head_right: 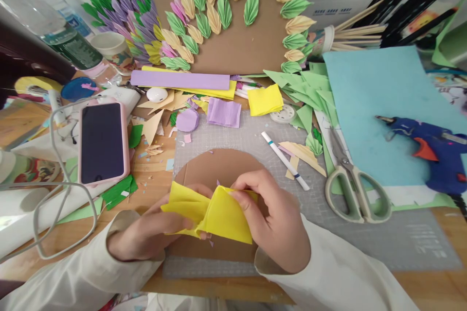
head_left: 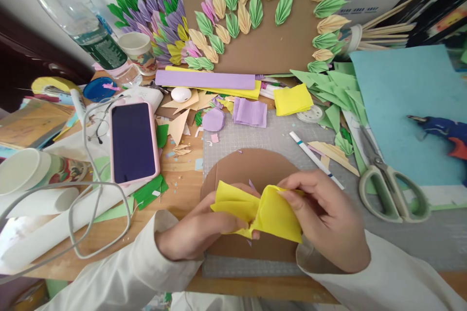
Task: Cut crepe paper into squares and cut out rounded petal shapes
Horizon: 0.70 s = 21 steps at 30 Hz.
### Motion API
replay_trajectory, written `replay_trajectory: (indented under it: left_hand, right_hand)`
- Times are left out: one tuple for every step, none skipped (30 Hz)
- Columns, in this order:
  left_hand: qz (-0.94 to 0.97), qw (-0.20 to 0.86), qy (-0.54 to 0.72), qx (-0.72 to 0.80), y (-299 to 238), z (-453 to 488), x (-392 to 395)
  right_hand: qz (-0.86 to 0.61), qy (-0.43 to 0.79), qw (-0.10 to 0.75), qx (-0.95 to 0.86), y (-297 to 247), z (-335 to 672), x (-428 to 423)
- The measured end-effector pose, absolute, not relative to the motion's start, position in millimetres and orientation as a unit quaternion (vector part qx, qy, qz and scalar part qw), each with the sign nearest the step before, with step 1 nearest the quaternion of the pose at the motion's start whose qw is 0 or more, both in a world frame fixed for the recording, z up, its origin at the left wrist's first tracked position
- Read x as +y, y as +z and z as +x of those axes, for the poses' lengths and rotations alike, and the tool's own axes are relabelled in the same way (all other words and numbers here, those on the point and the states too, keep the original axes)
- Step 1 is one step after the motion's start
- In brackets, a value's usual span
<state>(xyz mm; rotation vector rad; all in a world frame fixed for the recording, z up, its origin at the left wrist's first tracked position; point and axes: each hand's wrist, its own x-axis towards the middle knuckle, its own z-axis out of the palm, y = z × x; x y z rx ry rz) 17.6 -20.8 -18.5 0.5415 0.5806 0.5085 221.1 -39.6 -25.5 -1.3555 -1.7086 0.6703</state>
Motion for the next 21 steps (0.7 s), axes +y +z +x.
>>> replay_trajectory:
  left_hand:
    - [0.259, 0.892, 0.243, 0.279, -19.6, 17.9, -20.7]
    - [0.259, 0.893, 0.246, 0.275, -20.6, 18.3, -20.7]
    - [0.259, 0.891, 0.253, 0.272, -21.2, 18.6, -20.7]
    - [0.261, 0.888, 0.263, 0.271, -21.4, 18.8, -20.7]
    - [0.266, 0.885, 0.270, 0.271, -21.1, 18.8, -20.6]
    - [0.273, 0.881, 0.274, 0.273, -20.3, 18.6, -20.4]
    - [0.282, 0.876, 0.274, 0.279, -19.3, 18.3, -20.2]
    - [0.289, 0.873, 0.269, 0.286, -18.2, 17.8, -20.0]
    - [0.295, 0.871, 0.264, 0.292, -17.1, 17.4, -19.7]
    - [0.300, 0.870, 0.258, 0.296, -16.1, 17.0, -19.5]
    - [0.302, 0.868, 0.257, 0.299, -15.5, 16.9, -19.4]
    - [0.305, 0.866, 0.258, 0.300, -15.1, 17.0, -19.4]
    - [0.309, 0.865, 0.258, 0.301, -15.1, 17.3, -19.6]
    - [0.313, 0.863, 0.259, 0.300, -15.5, 17.8, -19.8]
    - [0.317, 0.861, 0.262, 0.300, -16.2, 18.4, -20.2]
    - [0.319, 0.858, 0.266, 0.303, -17.3, 19.0, -20.8]
    - [0.319, 0.854, 0.272, 0.308, -18.6, 19.5, -21.4]
    - [0.318, 0.848, 0.281, 0.316, -20.1, 19.8, -22.0]
    - [0.320, 0.840, 0.291, 0.327, -21.7, 19.7, -22.5]
    - [0.324, 0.829, 0.303, 0.342, -23.4, 19.4, -22.9]
    - [0.331, 0.815, 0.315, 0.357, -24.9, 18.8, -23.1]
  right_hand:
    - [-0.539, 0.260, 0.415, -0.686, -25.4, 221.1, -39.8]
    - [-0.538, 0.256, 0.412, -0.689, -25.2, 221.1, -39.9]
    - [-0.538, 0.253, 0.409, -0.693, -25.0, 221.2, -39.8]
    - [-0.538, 0.249, 0.406, -0.695, -24.7, 221.3, -39.7]
    - [-0.540, 0.243, 0.403, -0.698, -24.4, 221.4, -39.4]
    - [-0.541, 0.237, 0.401, -0.700, -24.2, 221.7, -39.2]
    - [-0.543, 0.229, 0.399, -0.702, -24.0, 221.9, -39.0]
    - [-0.543, 0.221, 0.399, -0.705, -23.9, 222.0, -38.9]
    - [-0.543, 0.214, 0.398, -0.708, -23.9, 222.1, -39.0]
    - [-0.542, 0.208, 0.397, -0.711, -24.0, 222.2, -39.3]
    - [-0.540, 0.202, 0.396, -0.715, -24.1, 222.2, -39.8]
    - [-0.538, 0.194, 0.396, -0.718, -24.3, 222.3, -40.5]
    - [-0.538, 0.185, 0.395, -0.721, -24.6, 222.5, -41.1]
    - [-0.542, 0.175, 0.394, -0.721, -24.9, 222.9, -41.7]
    - [-0.546, 0.165, 0.392, -0.722, -25.2, 223.7, -42.1]
    - [-0.549, 0.158, 0.388, -0.723, -25.4, 224.9, -42.1]
    - [-0.551, 0.156, 0.383, -0.725, -25.5, 226.5, -41.7]
    - [-0.550, 0.157, 0.380, -0.727, -25.4, 228.5, -40.9]
    - [-0.547, 0.159, 0.380, -0.729, -25.1, 230.9, -39.9]
    - [-0.542, 0.161, 0.380, -0.732, -24.5, 233.4, -38.7]
    - [-0.538, 0.161, 0.383, -0.734, -23.8, 235.9, -37.5]
